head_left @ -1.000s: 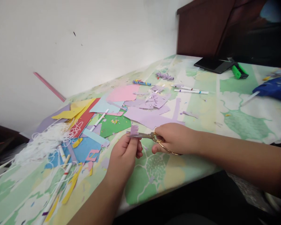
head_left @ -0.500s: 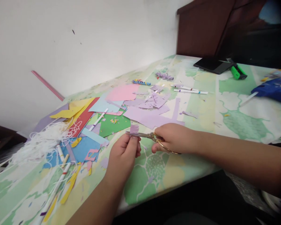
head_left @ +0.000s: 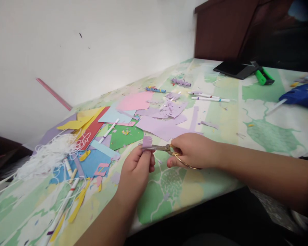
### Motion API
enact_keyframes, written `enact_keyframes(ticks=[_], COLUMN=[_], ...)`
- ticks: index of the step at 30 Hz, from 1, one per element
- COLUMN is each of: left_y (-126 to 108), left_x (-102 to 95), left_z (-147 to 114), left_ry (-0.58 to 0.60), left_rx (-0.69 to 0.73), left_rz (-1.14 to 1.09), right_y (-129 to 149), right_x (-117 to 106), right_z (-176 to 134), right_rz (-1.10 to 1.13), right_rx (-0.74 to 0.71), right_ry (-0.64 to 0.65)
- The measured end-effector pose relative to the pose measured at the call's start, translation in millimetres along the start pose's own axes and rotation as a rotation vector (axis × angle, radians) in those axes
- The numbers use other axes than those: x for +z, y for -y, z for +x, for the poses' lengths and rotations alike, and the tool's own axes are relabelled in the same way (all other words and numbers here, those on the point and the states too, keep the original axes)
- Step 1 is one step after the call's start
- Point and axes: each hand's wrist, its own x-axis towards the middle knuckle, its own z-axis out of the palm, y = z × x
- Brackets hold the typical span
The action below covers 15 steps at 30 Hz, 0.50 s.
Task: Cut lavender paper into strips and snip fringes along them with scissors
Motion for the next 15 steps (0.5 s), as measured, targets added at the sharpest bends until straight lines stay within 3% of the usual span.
enact_keyframes(ticks=[9, 15], left_y=[4.0, 4.6], left_x=[-0.3, 0.3], left_z=[-1.0, -1.3], left_ry=[0.012, 0.056], left_rx=[0.063, 0.016], left_rz=[0.034, 0.023], right_y=[0.7, 2.1], right_x=[-0.5, -0.8], right_z=[-0.2, 0.8], right_rz=[-0.014, -0.039], right_rx=[0.001, -0.022], right_ry=[0.008, -0.013])
